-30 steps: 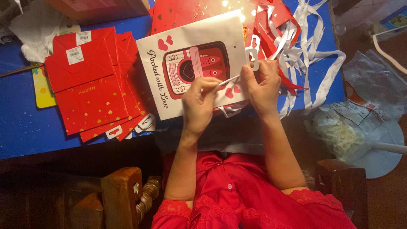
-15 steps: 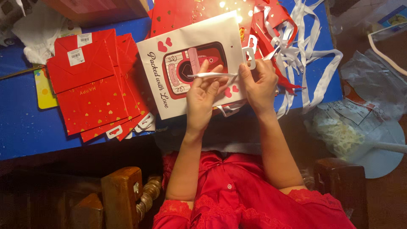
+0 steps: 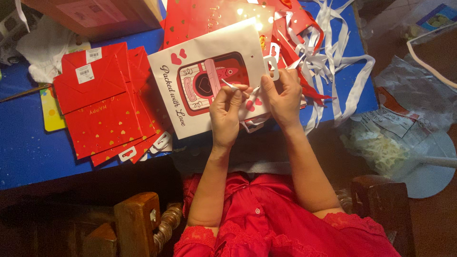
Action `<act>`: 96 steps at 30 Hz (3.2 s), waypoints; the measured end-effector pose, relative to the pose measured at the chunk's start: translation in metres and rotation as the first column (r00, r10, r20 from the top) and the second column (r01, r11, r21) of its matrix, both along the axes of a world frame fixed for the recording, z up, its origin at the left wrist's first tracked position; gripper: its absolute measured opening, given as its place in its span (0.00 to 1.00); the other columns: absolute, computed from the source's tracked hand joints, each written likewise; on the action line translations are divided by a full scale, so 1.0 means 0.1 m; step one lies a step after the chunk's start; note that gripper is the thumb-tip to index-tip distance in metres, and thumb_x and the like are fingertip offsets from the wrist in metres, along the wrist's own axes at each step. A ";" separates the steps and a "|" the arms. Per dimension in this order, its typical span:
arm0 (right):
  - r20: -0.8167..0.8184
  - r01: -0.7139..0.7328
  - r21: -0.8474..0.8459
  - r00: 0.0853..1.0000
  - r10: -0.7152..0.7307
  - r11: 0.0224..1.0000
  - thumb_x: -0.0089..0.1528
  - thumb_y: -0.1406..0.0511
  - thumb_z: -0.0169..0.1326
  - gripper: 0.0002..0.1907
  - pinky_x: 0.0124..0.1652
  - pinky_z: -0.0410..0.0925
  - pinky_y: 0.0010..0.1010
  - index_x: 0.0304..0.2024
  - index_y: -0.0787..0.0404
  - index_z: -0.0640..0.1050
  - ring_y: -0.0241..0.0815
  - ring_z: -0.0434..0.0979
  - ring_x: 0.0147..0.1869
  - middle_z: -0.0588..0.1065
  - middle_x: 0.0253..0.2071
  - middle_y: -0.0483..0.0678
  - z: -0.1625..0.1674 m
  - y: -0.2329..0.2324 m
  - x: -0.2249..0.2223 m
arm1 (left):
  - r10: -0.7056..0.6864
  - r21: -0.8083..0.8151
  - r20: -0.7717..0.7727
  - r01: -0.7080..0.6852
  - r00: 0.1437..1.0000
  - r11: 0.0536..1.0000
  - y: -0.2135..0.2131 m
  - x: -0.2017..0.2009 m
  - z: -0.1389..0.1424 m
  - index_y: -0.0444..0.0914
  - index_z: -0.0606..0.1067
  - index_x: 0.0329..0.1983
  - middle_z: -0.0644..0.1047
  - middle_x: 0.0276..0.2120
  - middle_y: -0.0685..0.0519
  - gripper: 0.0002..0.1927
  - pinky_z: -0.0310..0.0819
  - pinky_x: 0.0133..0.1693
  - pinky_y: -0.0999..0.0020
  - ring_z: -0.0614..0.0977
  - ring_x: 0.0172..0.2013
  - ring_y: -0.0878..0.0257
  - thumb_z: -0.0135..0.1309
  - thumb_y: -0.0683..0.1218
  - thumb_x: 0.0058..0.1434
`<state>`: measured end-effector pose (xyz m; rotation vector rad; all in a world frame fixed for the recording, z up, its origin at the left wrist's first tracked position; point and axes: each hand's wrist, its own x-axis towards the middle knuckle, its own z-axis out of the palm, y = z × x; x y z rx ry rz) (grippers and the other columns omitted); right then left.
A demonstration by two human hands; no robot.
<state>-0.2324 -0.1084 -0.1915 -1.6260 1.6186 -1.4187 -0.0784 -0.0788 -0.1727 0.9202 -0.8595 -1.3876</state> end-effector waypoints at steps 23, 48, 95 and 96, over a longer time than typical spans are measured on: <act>-0.137 -0.088 -0.133 0.988 0.069 0.987 0.62 0.66 0.64 0.06 0.61 0.61 0.39 0.38 0.62 0.81 0.49 0.65 0.59 0.71 0.52 0.49 0.20 0.07 0.03 | 0.272 -0.370 0.819 0.103 0.506 0.924 -0.17 0.05 0.26 0.38 0.77 0.45 0.77 0.38 0.49 0.13 0.73 0.45 0.55 0.78 0.44 0.51 0.65 0.45 0.58; -0.072 -0.290 -0.040 0.955 0.287 0.956 0.64 0.73 0.52 0.11 0.64 0.61 0.36 0.46 0.65 0.82 0.46 0.65 0.62 0.69 0.57 0.48 0.17 0.05 -0.14 | -0.012 -0.014 0.254 0.016 0.967 1.000 -0.28 0.19 -0.07 0.37 0.72 0.44 0.81 0.40 0.54 0.03 0.80 0.41 0.75 0.82 0.39 0.72 0.52 0.41 0.71; 0.944 -0.223 -0.247 0.164 0.286 0.943 0.75 0.59 0.41 0.11 0.27 0.62 0.31 0.50 0.59 0.69 0.37 0.62 0.21 0.68 0.23 0.46 0.29 -0.07 -0.61 | 0.111 -0.150 0.706 -0.004 0.699 0.989 -0.23 0.12 0.16 0.40 0.76 0.50 0.81 0.38 0.54 0.21 0.80 0.39 0.63 0.85 0.39 0.61 0.62 0.56 0.61; 0.931 -0.219 -0.203 0.258 0.257 0.954 0.76 0.59 0.41 0.11 0.26 0.57 0.29 0.48 0.60 0.70 0.35 0.59 0.21 0.66 0.23 0.45 0.31 -0.02 -0.58 | 0.197 -0.248 0.800 0.012 0.567 0.969 -0.20 0.05 0.21 0.40 0.74 0.52 0.79 0.39 0.52 0.27 0.78 0.40 0.59 0.82 0.41 0.56 0.65 0.59 0.56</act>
